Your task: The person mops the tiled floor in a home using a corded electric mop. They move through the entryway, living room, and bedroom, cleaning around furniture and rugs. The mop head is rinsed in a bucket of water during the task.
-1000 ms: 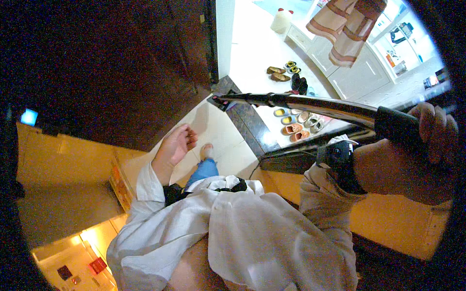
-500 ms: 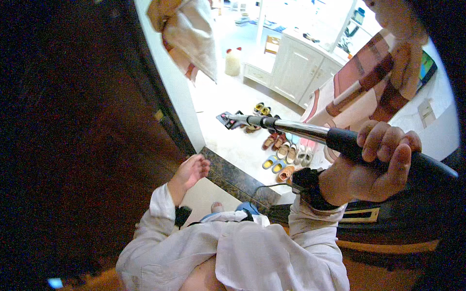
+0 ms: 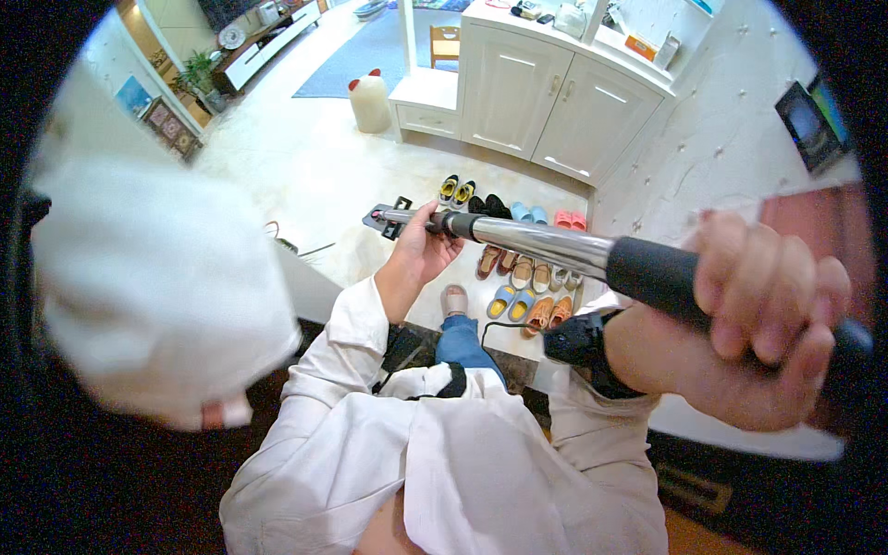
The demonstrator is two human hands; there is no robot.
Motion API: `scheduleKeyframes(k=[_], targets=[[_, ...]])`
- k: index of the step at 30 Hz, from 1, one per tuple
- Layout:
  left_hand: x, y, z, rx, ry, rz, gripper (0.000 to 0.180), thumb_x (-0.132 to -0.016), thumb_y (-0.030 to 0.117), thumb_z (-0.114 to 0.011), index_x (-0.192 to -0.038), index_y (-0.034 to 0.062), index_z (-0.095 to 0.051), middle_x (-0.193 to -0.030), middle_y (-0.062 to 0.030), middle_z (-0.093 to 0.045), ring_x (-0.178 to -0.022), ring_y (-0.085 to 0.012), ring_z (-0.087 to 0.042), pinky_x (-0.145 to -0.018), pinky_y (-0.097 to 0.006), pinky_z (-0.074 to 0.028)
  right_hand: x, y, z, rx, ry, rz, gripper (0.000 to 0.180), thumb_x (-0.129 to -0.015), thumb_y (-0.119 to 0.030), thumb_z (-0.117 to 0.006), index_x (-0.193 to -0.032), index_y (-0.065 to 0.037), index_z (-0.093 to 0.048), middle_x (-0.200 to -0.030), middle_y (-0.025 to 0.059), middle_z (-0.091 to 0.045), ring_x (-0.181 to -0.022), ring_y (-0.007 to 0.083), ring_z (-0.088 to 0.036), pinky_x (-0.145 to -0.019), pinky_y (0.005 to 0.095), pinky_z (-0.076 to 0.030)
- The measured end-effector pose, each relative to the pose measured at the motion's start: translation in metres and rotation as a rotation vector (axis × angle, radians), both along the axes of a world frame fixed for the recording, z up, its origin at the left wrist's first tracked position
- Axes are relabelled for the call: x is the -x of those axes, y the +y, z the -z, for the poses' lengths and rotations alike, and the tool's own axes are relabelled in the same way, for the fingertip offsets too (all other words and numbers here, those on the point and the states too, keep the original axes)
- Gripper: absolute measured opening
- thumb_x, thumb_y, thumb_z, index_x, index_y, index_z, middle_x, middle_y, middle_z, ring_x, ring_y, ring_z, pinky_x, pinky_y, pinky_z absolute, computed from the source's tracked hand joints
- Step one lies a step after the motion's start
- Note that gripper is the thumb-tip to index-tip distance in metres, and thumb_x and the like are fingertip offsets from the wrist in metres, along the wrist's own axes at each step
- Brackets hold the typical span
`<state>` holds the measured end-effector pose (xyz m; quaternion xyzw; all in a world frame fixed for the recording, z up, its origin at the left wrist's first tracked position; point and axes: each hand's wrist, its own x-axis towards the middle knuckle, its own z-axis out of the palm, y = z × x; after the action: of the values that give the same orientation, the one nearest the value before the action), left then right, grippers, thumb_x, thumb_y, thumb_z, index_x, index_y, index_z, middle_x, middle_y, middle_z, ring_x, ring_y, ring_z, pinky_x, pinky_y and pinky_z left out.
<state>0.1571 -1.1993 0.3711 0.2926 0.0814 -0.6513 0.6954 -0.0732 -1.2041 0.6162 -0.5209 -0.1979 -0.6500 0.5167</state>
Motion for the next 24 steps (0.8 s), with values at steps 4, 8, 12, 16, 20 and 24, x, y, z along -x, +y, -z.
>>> scheduleKeyframes(k=[4,8,12,16,20,24], targets=[[-0.053,-0.094,0.002,-0.010,0.070,-0.031,0.020,-0.080,0.026,-0.058,-0.085,0.0102,-0.049,-0.079,-0.0061,-0.057,-0.073,-0.0199,-0.056,-0.066,-0.033,-0.046,-0.033,-0.120,-0.003,0.070,-0.012,-0.037,0.015,-0.066,-0.013,-0.061,-0.066,-0.013,-0.046,-0.053,-0.0071,-0.049,-0.043,0.0020,-0.046,-0.046,0.0150,-0.038],[-0.098,-0.149,0.006,0.004,0.185,-0.059,0.019,-0.077,0.024,-0.064,-0.083,0.0100,-0.052,-0.079,-0.0057,-0.059,-0.075,-0.0192,-0.057,-0.064,-0.033,-0.047,-0.064,-0.195,-0.015,0.013,-0.077,-0.011,0.017,-0.063,-0.016,-0.058,-0.051,-0.016,-0.046,-0.045,-0.0064,-0.047,-0.038,0.0035,-0.047,-0.042,0.0136,-0.039],[-0.161,-0.199,0.001,0.016,0.212,-0.126,0.017,-0.078,0.022,-0.063,-0.083,0.0086,-0.054,-0.077,-0.0068,-0.061,-0.071,-0.0189,-0.060,-0.064,-0.031,-0.049,-0.135,-0.259,-0.026,-0.104,-0.015,-0.043,0.019,-0.064,-0.019,-0.055,-0.047,-0.016,-0.047,-0.042,-0.0038,-0.047,-0.035,0.0062,-0.047,-0.043,0.0148,-0.038],[-0.246,-0.203,0.006,0.021,0.209,-0.206,0.016,-0.079,0.022,-0.062,-0.080,0.0086,-0.054,-0.076,-0.0068,-0.061,-0.073,-0.0207,-0.060,-0.067,-0.034,-0.049,-0.225,-0.267,-0.008,-0.079,-0.049,0.049,0.013,-0.064,-0.016,-0.057,-0.055,-0.015,-0.047,-0.044,-0.0062,-0.046,-0.036,0.0038,-0.044,-0.042,0.0134,-0.038],[-0.333,-0.217,0.014,0.014,0.127,-0.269,0.017,-0.081,0.026,-0.056,-0.079,0.0086,-0.053,-0.079,-0.0074,-0.061,-0.077,-0.0225,-0.059,-0.070,-0.036,-0.047,-0.304,-0.300,0.010,-0.033,0.026,-0.076,0.012,-0.064,-0.012,-0.062,-0.066,-0.013,-0.050,-0.048,-0.0069,-0.050,-0.041,0.0034,-0.050,-0.046,0.0156,-0.043],[-0.427,-0.227,0.031,0.049,0.091,-0.297,0.016,-0.081,0.025,-0.056,-0.082,0.0098,-0.049,-0.079,-0.0066,-0.060,-0.077,-0.0206,-0.058,-0.069,-0.034,-0.047,-0.399,-0.317,0.028,-0.035,0.032,-0.181,0.011,-0.065,-0.015,-0.060,-0.064,-0.014,-0.049,-0.052,-0.0042,-0.053,-0.044,0.0053,-0.053,-0.051,0.0166,-0.043]])
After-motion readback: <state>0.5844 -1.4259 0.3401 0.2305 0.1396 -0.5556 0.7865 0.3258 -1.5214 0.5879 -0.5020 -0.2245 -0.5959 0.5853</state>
